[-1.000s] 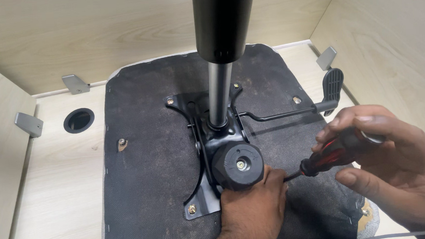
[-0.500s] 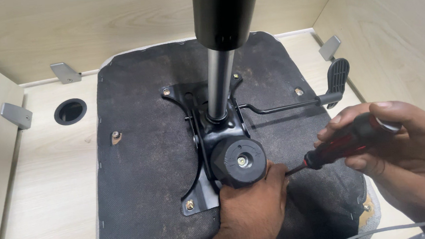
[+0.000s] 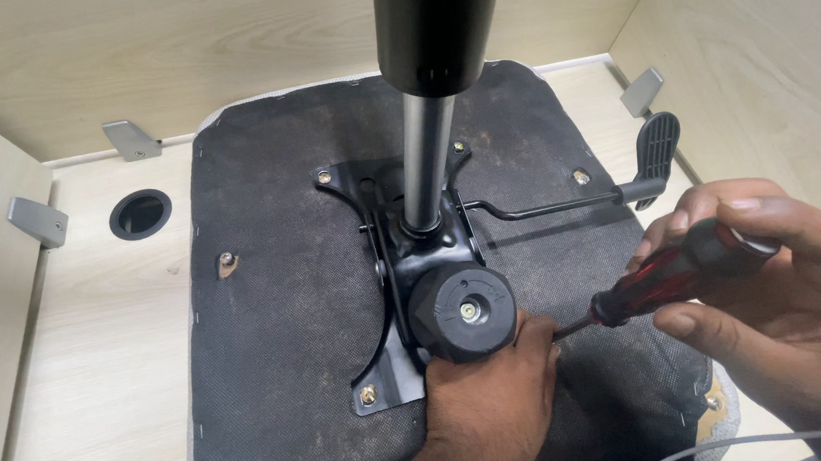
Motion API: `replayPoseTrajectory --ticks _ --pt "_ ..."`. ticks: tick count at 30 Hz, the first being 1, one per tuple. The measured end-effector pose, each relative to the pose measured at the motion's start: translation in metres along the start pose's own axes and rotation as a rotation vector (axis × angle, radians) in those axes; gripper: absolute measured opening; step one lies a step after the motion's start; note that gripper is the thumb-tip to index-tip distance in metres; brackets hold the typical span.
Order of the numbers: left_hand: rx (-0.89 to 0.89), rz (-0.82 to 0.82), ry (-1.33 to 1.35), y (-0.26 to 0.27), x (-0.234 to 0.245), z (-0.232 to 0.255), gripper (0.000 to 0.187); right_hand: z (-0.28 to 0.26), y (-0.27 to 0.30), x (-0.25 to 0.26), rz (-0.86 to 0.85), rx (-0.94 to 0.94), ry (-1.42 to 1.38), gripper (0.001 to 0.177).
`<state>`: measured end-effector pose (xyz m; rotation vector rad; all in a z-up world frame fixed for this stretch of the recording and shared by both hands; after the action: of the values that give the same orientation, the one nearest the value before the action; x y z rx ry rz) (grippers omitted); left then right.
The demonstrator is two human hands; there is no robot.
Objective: The person uses a screwdriver to tighten screws on the underside of a chair base, securing the metal bracket to the wooden floor. The person works on multiple screws in sequence.
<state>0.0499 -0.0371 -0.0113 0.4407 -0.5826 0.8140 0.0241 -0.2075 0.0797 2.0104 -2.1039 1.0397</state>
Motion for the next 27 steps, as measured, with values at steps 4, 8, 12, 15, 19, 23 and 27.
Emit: replayPoseTrajectory --ticks 4,8,12,15,19,23,27 --pt "0.030 -0.011 -0.032 0.001 -0.003 0.000 0.034 0.002 0.002 0.001 -0.030 0.046 -0.147 0.072" --pt "0.062 -0.048 -0.033 0.000 -0.003 -0.001 0.035 0.003 0.004 0.002 -0.018 0.039 -0.151 0.071" --pt "0.062 -0.048 -0.071 0.000 -0.001 0.001 0.035 0.001 0.001 0.004 -0.032 0.026 -0.058 0.071" --pt "0.081 -0.061 -0.082 0.000 -0.002 0.000 0.036 -0.003 -0.003 0.003 -0.101 0.032 -0.137 0.068" --pt "0.051 -0.028 -0.090 0.000 0.002 0.004 0.036 -0.010 -0.005 0.000 -0.173 0.058 -0.189 0.065" --pt "0.104 -0.109 -0.079 -0.001 0.001 0.002 0.037 -0.012 -0.005 -0.001 -0.156 0.047 -0.231 0.066" --pt "0.132 -0.161 -0.073 0.005 -0.001 -0.001 0.037 -0.012 -0.001 -0.004 -0.070 0.062 -0.114 0.074"
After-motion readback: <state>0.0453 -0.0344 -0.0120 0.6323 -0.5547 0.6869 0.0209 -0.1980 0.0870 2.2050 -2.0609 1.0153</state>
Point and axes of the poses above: each hand's wrist, its own y-axis away from the middle knuckle, its own x-axis out of the back of the hand, z = x × y, the point moved 6 cm from there along -y, towards the middle knuckle, and after that the axes turned 13 degrees about y, right-handed, at the moved point
